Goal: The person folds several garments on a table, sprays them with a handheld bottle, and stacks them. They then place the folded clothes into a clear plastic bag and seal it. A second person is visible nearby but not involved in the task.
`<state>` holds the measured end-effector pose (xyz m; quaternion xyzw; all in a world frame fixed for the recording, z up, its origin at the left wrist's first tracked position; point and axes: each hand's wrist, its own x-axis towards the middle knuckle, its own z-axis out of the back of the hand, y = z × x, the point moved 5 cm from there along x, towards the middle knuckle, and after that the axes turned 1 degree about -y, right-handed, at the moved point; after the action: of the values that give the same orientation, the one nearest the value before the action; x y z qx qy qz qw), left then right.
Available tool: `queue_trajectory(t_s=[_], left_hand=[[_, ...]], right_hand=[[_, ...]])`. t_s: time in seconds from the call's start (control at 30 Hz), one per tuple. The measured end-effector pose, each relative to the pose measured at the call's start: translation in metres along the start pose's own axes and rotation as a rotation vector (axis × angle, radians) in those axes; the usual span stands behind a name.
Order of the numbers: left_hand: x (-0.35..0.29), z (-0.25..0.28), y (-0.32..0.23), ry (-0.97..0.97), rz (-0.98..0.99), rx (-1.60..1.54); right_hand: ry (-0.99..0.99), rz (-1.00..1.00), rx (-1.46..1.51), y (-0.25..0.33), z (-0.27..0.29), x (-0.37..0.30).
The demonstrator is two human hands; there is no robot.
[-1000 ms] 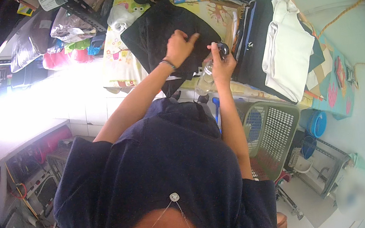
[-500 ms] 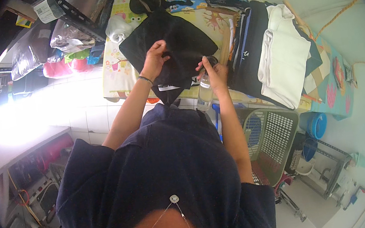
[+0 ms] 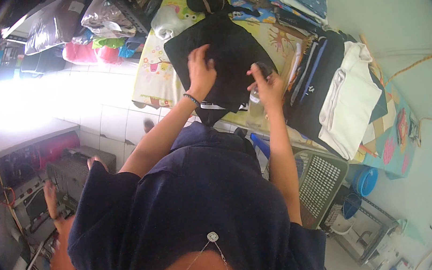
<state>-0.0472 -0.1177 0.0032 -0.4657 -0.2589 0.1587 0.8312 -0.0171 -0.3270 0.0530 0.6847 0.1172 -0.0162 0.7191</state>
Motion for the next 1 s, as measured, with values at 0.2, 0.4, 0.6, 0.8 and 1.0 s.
queue_trajectory(t_s=[0.2,0.4,0.6,0.8,1.0], left_hand=[[0.003,0.020,0.047,-0.073,0.208,0.048],[0.046,0.008,0.046,0.023,0.313,0.181],[0.048,0.010,0.030,0.042,0.294,0.159],[0.054,0.003,0.022,-0.045,0.275,0.155],[0.053,0.009,-0.003,0.028,-0.052,-0.144]], right_hand=[[0.105,0.098,0.012,-0.008,-0.042,0.014],[-0.023,0.179,-0.019,0.013,-0.047,0.052],[-0.470,0.537,-0.275,0.060,-0.008,0.081],[-0.630,0.723,-0.347,0.052,0.032,0.136],[-0.667,0.550,-0.680,0.053,0.027,0.132]])
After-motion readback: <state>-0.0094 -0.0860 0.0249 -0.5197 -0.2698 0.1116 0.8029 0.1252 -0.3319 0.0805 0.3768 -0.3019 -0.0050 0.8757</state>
